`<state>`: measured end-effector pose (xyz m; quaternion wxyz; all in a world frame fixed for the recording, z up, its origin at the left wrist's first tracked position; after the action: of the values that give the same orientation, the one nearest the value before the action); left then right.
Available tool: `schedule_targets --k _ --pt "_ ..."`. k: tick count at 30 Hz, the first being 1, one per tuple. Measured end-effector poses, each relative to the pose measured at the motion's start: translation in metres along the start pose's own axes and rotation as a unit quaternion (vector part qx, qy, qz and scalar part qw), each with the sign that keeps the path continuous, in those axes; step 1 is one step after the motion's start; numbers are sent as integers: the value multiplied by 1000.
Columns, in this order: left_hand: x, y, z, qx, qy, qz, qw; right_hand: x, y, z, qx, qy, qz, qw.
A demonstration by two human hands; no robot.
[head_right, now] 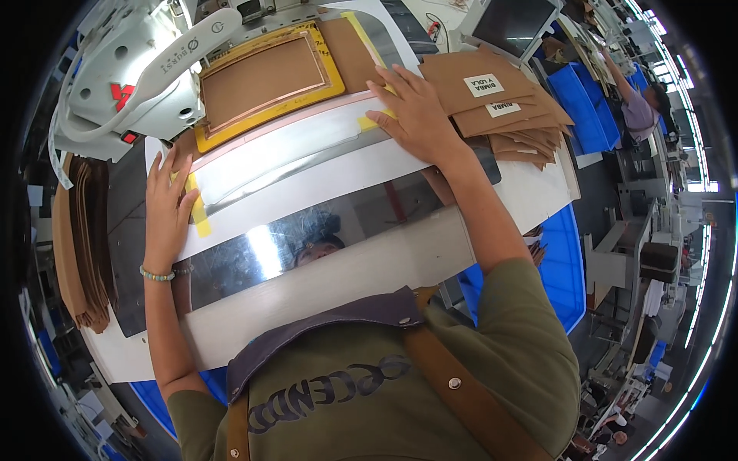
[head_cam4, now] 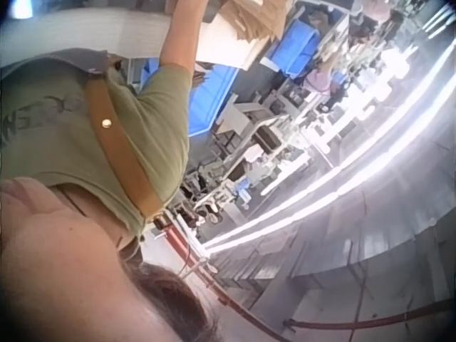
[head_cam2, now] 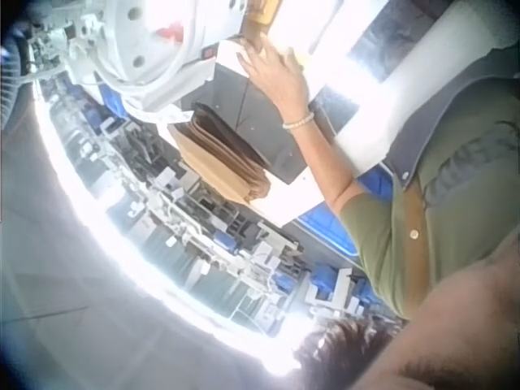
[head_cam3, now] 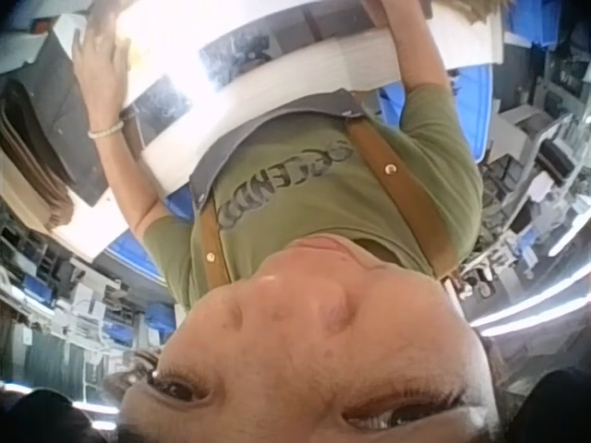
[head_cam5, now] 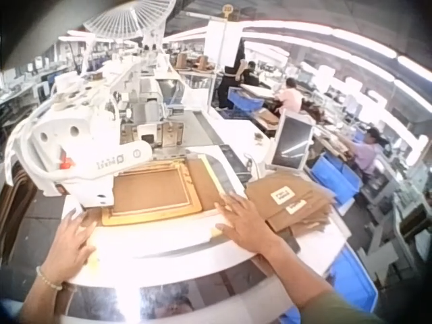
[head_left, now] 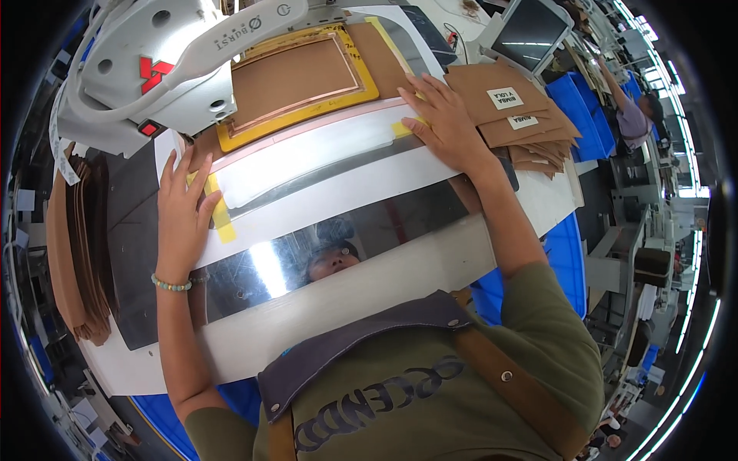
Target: Using an industrial sewing machine to attach labels to leather pieces.
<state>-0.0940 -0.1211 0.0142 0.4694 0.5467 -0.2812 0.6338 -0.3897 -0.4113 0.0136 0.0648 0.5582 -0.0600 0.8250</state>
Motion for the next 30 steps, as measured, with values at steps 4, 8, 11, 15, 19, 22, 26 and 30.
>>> schedule_targets --k 4,8,11,15,19,22,26,30 --pt "-2 -4 -1 19 -2 -18 1000 -1 0 0 7 -11 -8 1000" --pt "2 -7 -3 20 6 -16 1000 0 -4 1 2 -26 22 999" --pt "5 -10 -5 19 2 -38 999 -6 0 2 0 -34 27 999" --pt "24 -7 -4 -3 75 -76 994 2 -3 5 5 -14 22 1000" --pt "11 -9 -6 -12 27 -32 999 3 -8 6 -2 -56 26 998" --pt "0 -10 -8 8 -9 -34 999 1 -6 7 -7 -55 15 998" --pt "0 -11 -8 10 -15 -31 999 1 -5 6 2 -50 23 998" --pt "7 -5 -4 18 13 -69 997 14 -4 6 -18 26 61 998"
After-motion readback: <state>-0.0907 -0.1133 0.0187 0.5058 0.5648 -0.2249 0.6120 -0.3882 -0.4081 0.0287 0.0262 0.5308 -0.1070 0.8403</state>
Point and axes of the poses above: each hand's wrist, its own z-axis towards the middle knuckle, its own x-axis out of the back of the hand, y = z × x, the point moved 9 cm from there along z, towards the middle knuckle, and after that the axes turned 11 degrees about x, right-handed, at the moved point
